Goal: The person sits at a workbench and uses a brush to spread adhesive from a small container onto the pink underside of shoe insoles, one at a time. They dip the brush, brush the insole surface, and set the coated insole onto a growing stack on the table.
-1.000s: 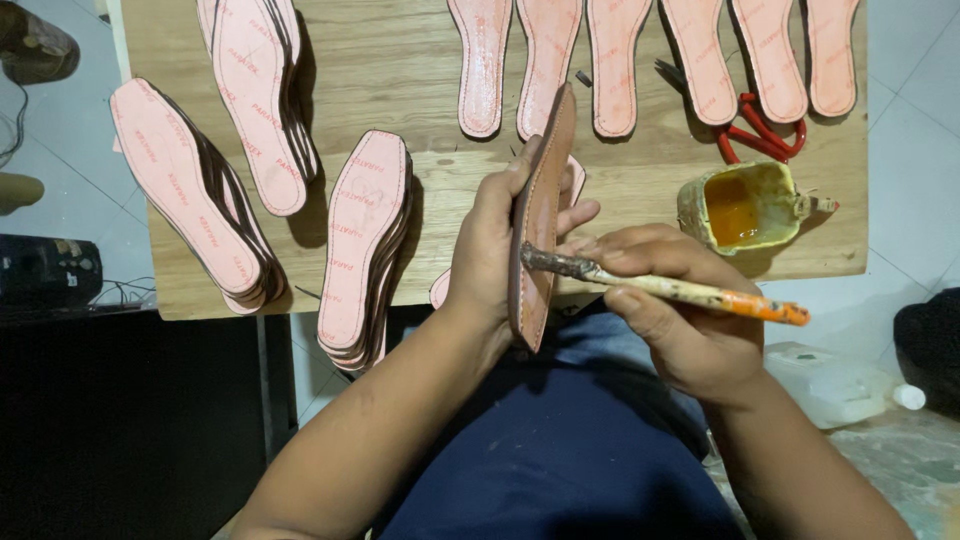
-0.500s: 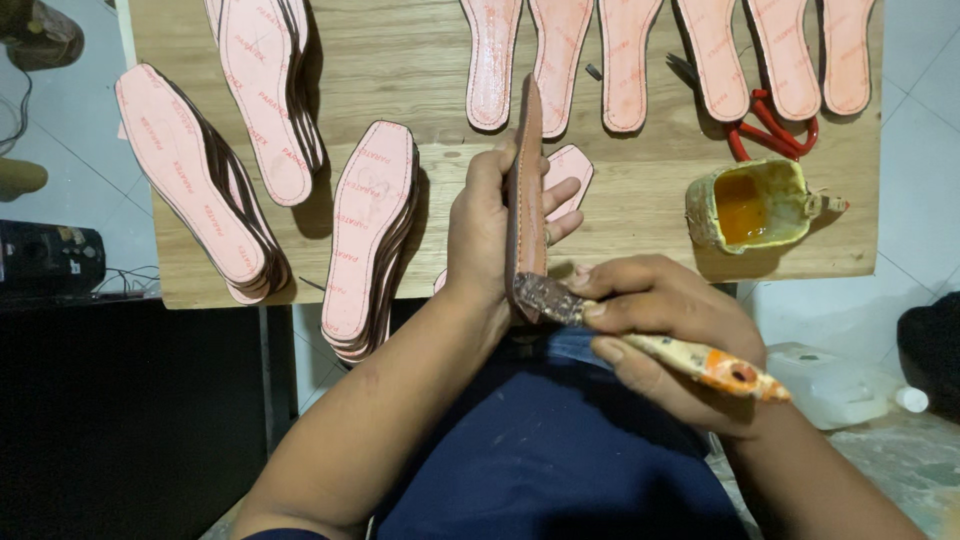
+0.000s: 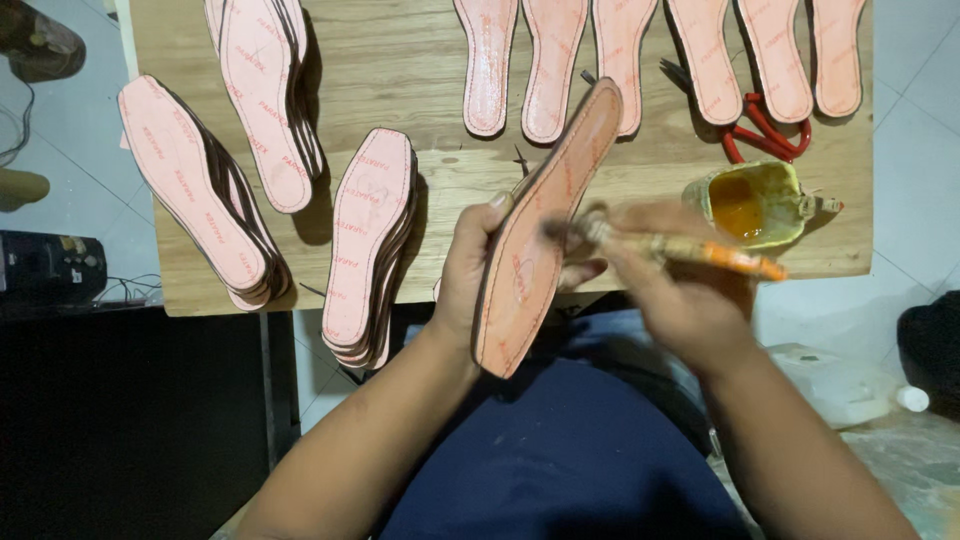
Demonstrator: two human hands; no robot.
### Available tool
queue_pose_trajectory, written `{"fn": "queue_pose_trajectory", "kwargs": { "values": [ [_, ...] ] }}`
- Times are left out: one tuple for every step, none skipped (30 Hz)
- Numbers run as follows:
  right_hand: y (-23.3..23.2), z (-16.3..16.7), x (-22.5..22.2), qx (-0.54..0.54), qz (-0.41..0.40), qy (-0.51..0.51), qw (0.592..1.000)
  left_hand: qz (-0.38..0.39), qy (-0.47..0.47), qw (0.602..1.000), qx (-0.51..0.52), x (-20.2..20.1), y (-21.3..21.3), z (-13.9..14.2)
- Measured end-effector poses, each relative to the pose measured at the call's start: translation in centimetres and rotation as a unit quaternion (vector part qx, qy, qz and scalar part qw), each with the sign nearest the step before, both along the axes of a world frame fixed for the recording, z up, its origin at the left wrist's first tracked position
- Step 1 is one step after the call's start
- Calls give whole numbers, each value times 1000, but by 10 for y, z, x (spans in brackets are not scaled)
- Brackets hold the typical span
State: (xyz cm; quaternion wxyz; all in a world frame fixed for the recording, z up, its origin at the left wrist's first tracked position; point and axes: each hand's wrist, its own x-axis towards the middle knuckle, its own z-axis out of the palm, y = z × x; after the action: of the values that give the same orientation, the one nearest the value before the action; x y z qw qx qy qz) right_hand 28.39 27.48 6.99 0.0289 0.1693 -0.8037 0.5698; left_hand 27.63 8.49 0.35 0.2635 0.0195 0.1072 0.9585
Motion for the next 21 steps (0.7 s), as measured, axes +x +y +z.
{"fn": "queue_pose_trajectory", "kwargs": {
  "values": [
    [-2,1,-6,6,-42,38,998,1,-21,1000,-7,4,-2,1],
    [-3,3,-3,59,-26,45,997,3,-40,999,-15,6,-4,2],
    [-4,5,2,111,-8,53,992,6,-59,998,-23,7,-6,3],
    [-5,7,8,162,9,62,985,10,-51,998,-28,5,-9,4],
    [-7,6,17,128,61,75,987,13,-44,998,-31,4,-11,4],
    [-10,4,28,94,112,87,985,16,-39,999,-34,4,-12,5],
    [-11,1,35,60,162,100,980,21,-32,998,-42,6,-13,5],
    [-10,-5,30,58,104,41,992,25,-25,998,-49,12,-14,6],
    [-9,-14,20,55,45,-20,997,28,-19,998,-56,17,-16,6],
    [-6,-21,8,51,-14,-82,995,12,-37,999,-26,21,-18,4],
    [0,-27,-8,74,-88,-91,989,-5,-54,999,5,23,-22,2],
    [6,-31,-21,97,-161,-99,977,-21,-70,997,35,25,-26,-1],
    [10,-33,-26,50,-152,-73,984,-29,-61,997,42,27,-29,-4],
    [12,-33,-28,3,-142,-48,989,-37,-53,997,47,28,-32,-7],
    [13,-32,-28,-43,-131,-22,990,-45,-44,997,54,29,-34,-10],
    [13,-29,-23,19,-84,33,996,-42,-47,997,41,30,-35,-13],
    [10,-26,-14,81,-35,87,992,-39,-52,998,29,32,-37,-15],
    [5,-23,-4,141,14,138,980,-36,-57,998,16,35,-37,-16],
    [-1,-21,2,69,30,67,995,-32,-63,997,10,36,-38,-17],
    [-6,-21,4,-5,47,-3,999,-27,-67,997,3,36,-38,-17],
    [-9,-20,5,-78,63,-73,992,-23,-70,997,-3,36,-38,-16]
  ]
}}
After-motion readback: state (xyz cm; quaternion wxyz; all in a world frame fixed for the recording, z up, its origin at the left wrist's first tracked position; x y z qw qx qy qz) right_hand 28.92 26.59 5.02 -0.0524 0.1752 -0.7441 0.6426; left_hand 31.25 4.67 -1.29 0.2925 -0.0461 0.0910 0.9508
